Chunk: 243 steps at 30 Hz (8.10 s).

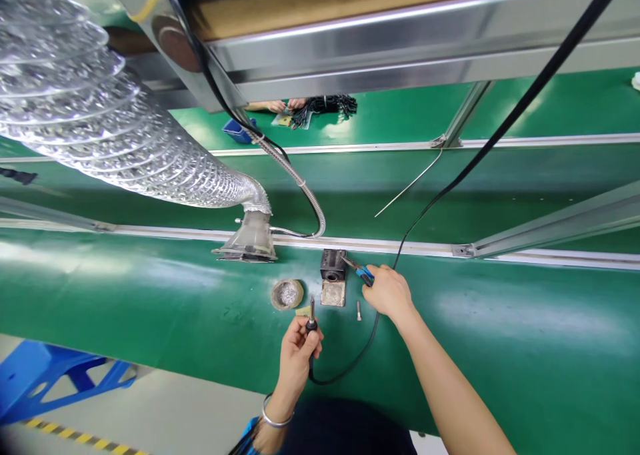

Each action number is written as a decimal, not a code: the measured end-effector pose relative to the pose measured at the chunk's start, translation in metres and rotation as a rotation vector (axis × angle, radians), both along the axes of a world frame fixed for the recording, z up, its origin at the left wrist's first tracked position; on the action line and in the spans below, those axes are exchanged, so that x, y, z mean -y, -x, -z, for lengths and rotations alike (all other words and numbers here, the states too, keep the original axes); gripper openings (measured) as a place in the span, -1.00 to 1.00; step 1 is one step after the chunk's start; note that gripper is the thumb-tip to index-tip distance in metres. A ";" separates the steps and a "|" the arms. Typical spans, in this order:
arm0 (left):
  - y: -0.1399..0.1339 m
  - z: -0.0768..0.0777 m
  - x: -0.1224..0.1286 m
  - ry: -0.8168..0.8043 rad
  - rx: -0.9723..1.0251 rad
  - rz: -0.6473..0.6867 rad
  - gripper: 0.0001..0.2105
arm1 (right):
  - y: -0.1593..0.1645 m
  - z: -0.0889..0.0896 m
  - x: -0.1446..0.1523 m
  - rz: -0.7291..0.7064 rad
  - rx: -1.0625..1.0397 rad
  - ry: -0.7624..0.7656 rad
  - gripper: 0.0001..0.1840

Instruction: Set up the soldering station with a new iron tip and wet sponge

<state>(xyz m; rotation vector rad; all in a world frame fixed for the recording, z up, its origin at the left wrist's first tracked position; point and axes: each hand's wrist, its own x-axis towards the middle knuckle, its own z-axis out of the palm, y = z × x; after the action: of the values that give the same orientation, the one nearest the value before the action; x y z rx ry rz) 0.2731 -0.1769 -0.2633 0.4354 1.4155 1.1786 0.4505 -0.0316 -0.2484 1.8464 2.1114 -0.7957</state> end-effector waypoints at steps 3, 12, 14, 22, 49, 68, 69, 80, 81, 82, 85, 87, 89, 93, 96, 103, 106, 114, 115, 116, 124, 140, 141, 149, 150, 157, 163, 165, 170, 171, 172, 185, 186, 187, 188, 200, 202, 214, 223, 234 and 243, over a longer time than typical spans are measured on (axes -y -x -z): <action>0.000 -0.001 -0.001 0.000 0.006 0.000 -0.63 | 0.003 0.003 -0.004 -0.010 0.022 0.017 -0.70; 0.001 0.000 0.000 -0.055 0.024 0.011 -0.65 | 0.014 0.009 -0.005 -0.140 0.093 -0.111 -0.63; 0.001 0.001 0.001 -0.082 0.050 0.034 -0.66 | 0.013 0.010 -0.005 -0.151 0.104 -0.107 -0.65; 0.003 0.001 0.004 -0.158 0.080 0.070 -0.69 | -0.008 -0.038 0.026 -0.092 -0.232 -0.098 -0.56; 0.013 0.023 0.008 -0.010 -0.145 -0.032 -0.69 | -0.021 -0.027 0.012 0.160 -0.523 -0.144 -0.52; 0.007 0.020 0.007 0.005 -0.106 0.018 -0.65 | 0.042 0.033 -0.037 -0.144 0.013 -0.122 -0.66; 0.007 0.019 0.007 0.006 -0.103 0.018 -0.65 | 0.040 0.031 -0.036 -0.149 0.015 -0.123 -0.65; 0.004 0.018 0.006 0.009 -0.073 0.017 -0.64 | -0.019 0.023 -0.009 -0.131 -0.076 -0.058 -0.48; 0.003 0.018 0.006 0.010 -0.072 0.020 -0.64 | -0.020 0.024 -0.008 -0.134 -0.064 -0.050 -0.47; 0.003 0.017 0.005 0.010 -0.070 0.022 -0.64 | -0.020 0.025 -0.008 -0.137 -0.052 -0.047 -0.46; 0.001 0.016 0.005 0.010 -0.065 0.023 -0.65 | -0.017 0.026 -0.010 -0.156 -0.024 -0.059 -0.46; 0.001 0.016 0.005 0.019 -0.065 0.018 -0.65 | -0.015 0.025 -0.011 -0.168 -0.019 -0.074 -0.45; 0.002 0.016 0.005 0.028 -0.070 0.011 -0.64 | -0.014 0.024 -0.011 -0.171 -0.022 -0.086 -0.45; 0.003 0.016 0.004 0.029 -0.082 0.012 -0.62 | -0.013 0.026 -0.013 -0.185 -0.029 -0.130 -0.46; 0.004 0.017 0.003 0.025 -0.080 0.023 -0.63 | -0.011 0.033 -0.017 -0.210 -0.055 -0.161 -0.49; 0.004 0.014 0.000 0.003 -0.076 0.017 -0.65 | -0.009 0.014 -0.010 -0.059 -0.244 -0.177 -0.49; 0.004 0.011 -0.002 -0.005 -0.071 0.024 -0.65 | -0.009 -0.013 0.010 -0.056 -0.485 -0.037 -0.53; 0.000 0.005 -0.002 -0.027 -0.072 0.034 -0.63 | -0.005 -0.041 0.040 -0.038 -0.633 0.076 -0.49; 0.000 0.004 -0.002 -0.033 -0.071 0.035 -0.63 | -0.005 -0.041 0.040 -0.034 -0.636 0.071 -0.49; 0.000 0.003 -0.001 -0.037 -0.069 0.038 -0.64 | -0.005 -0.042 0.041 -0.033 -0.641 0.064 -0.50; 0.001 0.000 0.001 -0.039 -0.071 0.014 -0.64 | -0.006 -0.042 0.048 -0.072 -0.612 0.018 -0.53; -0.001 0.005 0.009 -0.017 -0.147 -0.021 -0.66 | -0.007 -0.065 0.058 -0.128 -0.472 0.089 -0.57; -0.003 0.006 0.009 -0.035 -0.219 -0.057 -0.68 | -0.007 -0.066 0.060 -0.126 -0.457 0.094 -0.56; -0.005 0.016 0.014 0.006 -0.111 0.089 -0.65 | -0.015 -0.061 0.076 -0.036 -0.412 0.186 -0.64; -0.004 0.017 0.015 0.005 -0.098 0.099 -0.64 | -0.019 -0.057 0.077 -0.010 -0.412 0.219 -0.67; -0.001 0.026 0.023 -0.008 -0.090 0.101 -0.61 | -0.025 -0.005 0.083 0.042 0.091 0.326 -0.64; -0.001 0.028 0.027 0.000 -0.106 0.105 -0.62 | -0.004 0.022 0.086 -0.009 0.164 0.315 -0.47; 0.000 0.028 0.027 -0.001 -0.104 0.092 -0.61 | -0.003 0.020 0.085 -0.040 0.140 0.300 -0.48; 0.000 0.026 0.025 -0.001 -0.089 0.089 -0.62 | -0.015 -0.013 0.081 -0.042 -0.093 0.241 -0.70; 0.000 0.025 0.024 -0.007 -0.087 0.092 -0.63 | -0.017 -0.022 0.081 -0.014 -0.189 0.218 -0.70; -0.001 0.024 0.023 -0.015 -0.086 0.098 -0.63 | -0.018 -0.031 0.082 0.015 -0.286 0.196 -0.70; -0.006 0.008 0.019 -0.064 -0.068 0.115 -0.66 | -0.008 -0.049 0.093 0.134 -0.621 0.046 -0.64; -0.005 0.008 0.019 -0.066 -0.064 0.111 -0.65 | -0.008 -0.049 0.094 0.113 -0.613 0.049 -0.63; -0.005 0.008 0.019 -0.068 -0.059 0.106 -0.65 | -0.007 -0.050 0.095 0.088 -0.597 0.055 -0.61; -0.004 0.008 0.018 -0.070 -0.052 0.100 -0.64 | -0.006 -0.051 0.097 0.060 -0.571 0.064 -0.61; 0.002 0.006 0.021 -0.032 0.167 0.209 -0.55 | -0.021 -0.057 0.109 -0.074 -0.433 0.182 -0.48; 0.003 0.004 0.019 -0.059 0.270 0.219 -0.55 | -0.027 -0.057 0.104 -0.104 -0.469 0.170 -0.48; 0.001 -0.003 0.021 -0.099 0.517 0.337 -0.58 | -0.028 -0.064 0.090 -0.213 -0.631 0.168 -0.54; 0.001 -0.006 0.021 -0.097 0.571 0.355 -0.59 | -0.031 -0.068 0.089 -0.236 -0.629 0.185 -0.48; 0.002 -0.005 0.020 -0.066 0.644 0.377 -0.55 | -0.032 -0.067 0.087 -0.248 -0.639 0.198 -0.47; -0.019 0.004 0.018 -0.081 -0.019 -0.045 -0.66 | -0.017 -0.068 0.107 -0.109 -0.307 0.203 -0.48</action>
<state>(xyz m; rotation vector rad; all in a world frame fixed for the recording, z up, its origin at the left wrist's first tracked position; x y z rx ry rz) 0.2925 -0.1951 -0.2676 0.4751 1.4035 1.2744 0.4674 -0.1381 -0.1802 1.5744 2.1856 -1.2827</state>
